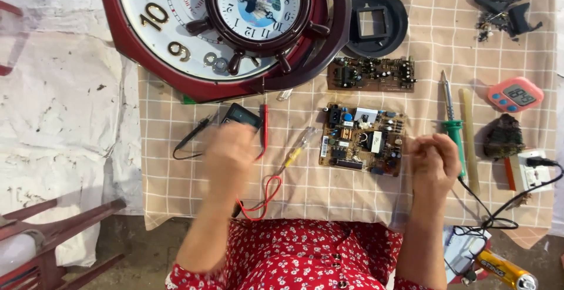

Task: Testing a circuit board using a digital multimeter and probes to check for electrical continuity or voltage.

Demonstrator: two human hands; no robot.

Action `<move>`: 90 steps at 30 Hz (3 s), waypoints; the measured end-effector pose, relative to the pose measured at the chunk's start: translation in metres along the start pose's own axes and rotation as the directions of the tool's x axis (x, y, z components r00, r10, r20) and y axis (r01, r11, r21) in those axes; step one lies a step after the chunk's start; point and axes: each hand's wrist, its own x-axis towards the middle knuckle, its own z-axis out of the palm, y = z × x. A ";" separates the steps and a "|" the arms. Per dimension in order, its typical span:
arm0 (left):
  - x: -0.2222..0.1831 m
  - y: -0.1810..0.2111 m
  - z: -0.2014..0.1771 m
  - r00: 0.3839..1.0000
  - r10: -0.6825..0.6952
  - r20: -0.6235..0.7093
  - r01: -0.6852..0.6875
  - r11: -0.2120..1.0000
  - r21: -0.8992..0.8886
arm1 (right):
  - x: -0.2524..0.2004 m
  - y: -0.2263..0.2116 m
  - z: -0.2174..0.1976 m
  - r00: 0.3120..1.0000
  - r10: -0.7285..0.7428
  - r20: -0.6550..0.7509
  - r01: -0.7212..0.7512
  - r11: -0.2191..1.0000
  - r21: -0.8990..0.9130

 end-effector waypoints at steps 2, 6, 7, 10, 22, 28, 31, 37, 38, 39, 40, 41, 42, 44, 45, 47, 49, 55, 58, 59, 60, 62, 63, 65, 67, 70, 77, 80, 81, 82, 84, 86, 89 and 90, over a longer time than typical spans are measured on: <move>0.008 -0.035 -0.014 0.993 0.014 -0.116 0.006 0.986 0.168 | 0.001 -0.017 0.026 0.987 -0.162 0.005 0.158 0.954 -0.256; 0.003 -0.077 -0.030 0.901 -0.370 0.226 0.289 0.902 0.321 | -0.006 -0.019 0.082 0.921 -0.194 0.337 0.363 0.742 -0.564; -0.002 -0.084 -0.027 0.850 -0.427 0.309 0.327 0.887 0.327 | -0.010 -0.012 0.094 0.866 -0.086 0.492 0.409 0.688 -0.599; 0.003 -0.079 -0.031 0.803 -0.473 0.364 0.417 0.881 0.224 | 0.005 -0.016 0.172 0.651 -0.179 0.738 0.669 0.593 -0.447; 0.027 -0.024 -0.126 0.692 -0.602 0.397 0.716 0.643 -0.273 | -0.001 0.007 0.224 0.458 0.074 0.886 0.866 0.186 -0.463; -0.009 -0.041 -0.041 0.896 -0.319 0.308 0.386 0.903 -0.190 | -0.007 0.002 0.159 0.551 -0.381 0.743 0.823 0.395 -0.408; -0.005 -0.035 -0.031 0.907 -0.302 0.293 0.303 0.952 0.046 | -0.010 -0.013 0.111 0.721 -0.442 0.533 0.692 0.486 -0.533; 0.001 -0.034 -0.027 0.927 -0.233 0.293 0.265 0.961 -0.075 | -0.025 -0.044 0.059 0.849 -0.478 0.226 0.502 0.596 -0.626; 0.002 -0.031 -0.028 0.929 -0.209 0.307 0.248 0.964 -0.096 | -0.026 -0.043 0.052 0.853 -0.478 0.211 0.488 0.584 -0.649; 0.003 -0.029 -0.030 0.928 -0.208 0.309 0.254 0.960 -0.115 | -0.027 -0.043 0.044 0.872 -0.468 0.147 0.448 0.639 -0.626; 0.005 -0.029 -0.033 0.927 -0.211 0.309 0.261 0.957 -0.129 | -0.026 -0.041 0.039 0.887 -0.454 0.084 0.411 0.694 -0.592; 0.006 -0.027 -0.032 0.928 -0.191 0.320 0.247 0.958 -0.145 | -0.027 -0.038 0.030 0.887 -0.456 0.069 0.400 0.685 -0.609; 0.005 -0.026 -0.032 0.928 -0.185 0.324 0.245 0.958 -0.152 | -0.027 -0.034 0.023 0.893 -0.447 0.043 0.380 0.703 -0.601; 0.005 -0.024 -0.033 0.927 -0.176 0.332 0.240 0.957 -0.163 | -0.026 -0.029 0.015 0.899 -0.437 0.012 0.358 0.719 -0.596; 0.005 -0.023 -0.033 0.923 -0.183 0.339 0.252 0.952 -0.173 | -0.026 -0.028 0.013 0.905 -0.425 -0.007 0.339 0.732 -0.592; 0.007 -0.020 -0.034 0.919 -0.190 0.345 0.263 0.948 -0.179 | -0.026 -0.026 0.013 0.910 -0.414 -0.029 0.321 0.747 -0.582; 0.008 -0.018 -0.037 0.913 -0.195 0.359 0.270 0.947 -0.171 | -0.028 -0.023 0.015 0.933 -0.354 -0.066 0.271 0.811 -0.519; 0.012 -0.013 -0.047 0.955 -0.204 0.216 0.239 0.960 -0.148 | -0.030 -0.027 0.024 0.951 -0.273 -0.146 0.205 0.908 -0.365; 0.019 0.033 -0.049 0.892 -0.172 0.419 0.396 0.745 -0.537 | -0.028 -0.026 0.021 0.930 -0.314 -0.191 0.252 0.923 -0.289; 0.024 0.045 -0.047 0.894 -0.175 0.413 0.395 0.745 -0.537 | -0.030 -0.026 0.016 0.930 -0.316 -0.187 0.256 0.923 -0.287; 0.030 0.057 -0.044 0.853 -0.120 0.507 0.445 0.674 -0.589 | -0.032 -0.025 0.011 0.922 -0.267 -0.279 0.227 0.959 -0.167; 0.042 0.076 -0.039 0.808 -0.049 0.587 0.495 0.598 -0.631 | -0.031 -0.026 0.005 0.908 -0.209 -0.363 0.208 0.977 -0.043; 0.048 0.083 -0.035 0.723 0.074 0.687 0.580 0.477 -0.661 | -0.029 -0.027 0.004 0.903 -0.195 -0.384 0.204 0.979 -0.017; 0.054 0.092 -0.025 0.627 0.220 0.747 0.663 0.353 -0.660 | -0.027 -0.023 -0.004 0.894 -0.188 -0.407 0.207 0.978 0.002; 0.056 0.094 -0.011 0.606 0.130 0.785 0.731 0.298 -0.614 | -0.025 -0.011 -0.015 0.910 -0.237 -0.341 0.241 0.970 -0.033; 0.062 0.092 -0.016 0.737 0.074 0.672 0.447 0.692 -0.567 | -0.028 0.007 -0.024 0.920 -0.229 -0.318 0.232 0.972 -0.030; 0.055 0.068 -0.012 0.657 -0.115 0.745 0.685 0.504 -0.526 | -0.028 0.000 -0.015 0.933 -0.171 -0.317 0.177 0.984 -0.008; 0.059 0.064 -0.014 0.607 -0.154 0.780 0.774 0.340 -0.535 | -0.029 0.000 -0.015 0.940 -0.171 -0.295 0.177 0.984 -0.009; 0.058 0.062 -0.014 0.587 -0.056 0.808 0.804 0.157 -0.573 | -0.029 0.001 -0.016 0.941 -0.172 -0.292 0.175 0.984 -0.016; 0.058 0.061 -0.013 0.576 0.052 0.816 0.817 -0.032 -0.575 | -0.029 0.001 -0.017 0.941 -0.176 -0.291 0.176 0.984 -0.027; 0.056 0.060 -0.006 0.593 0.109 0.798 0.805 -0.095 -0.586 | -0.028 -0.001 -0.013 0.937 -0.159 -0.310 0.162 0.987 -0.018; 0.057 0.061 0.000 0.607 0.179 0.774 0.795 -0.159 -0.586 | -0.027 -0.001 -0.012 0.929 -0.150 -0.339 0.152 0.988 -0.020; 0.066 0.068 0.004 0.693 0.105 0.713 0.699 0.145 -0.701 | -0.025 0.001 -0.013 0.912 -0.132 -0.389 0.144 0.990 0.000; 0.071 0.069 0.000 0.750 0.123 0.650 0.592 0.314 -0.742 | -0.024 0.000 -0.012 0.915 -0.105 -0.389 0.123 0.992 0.021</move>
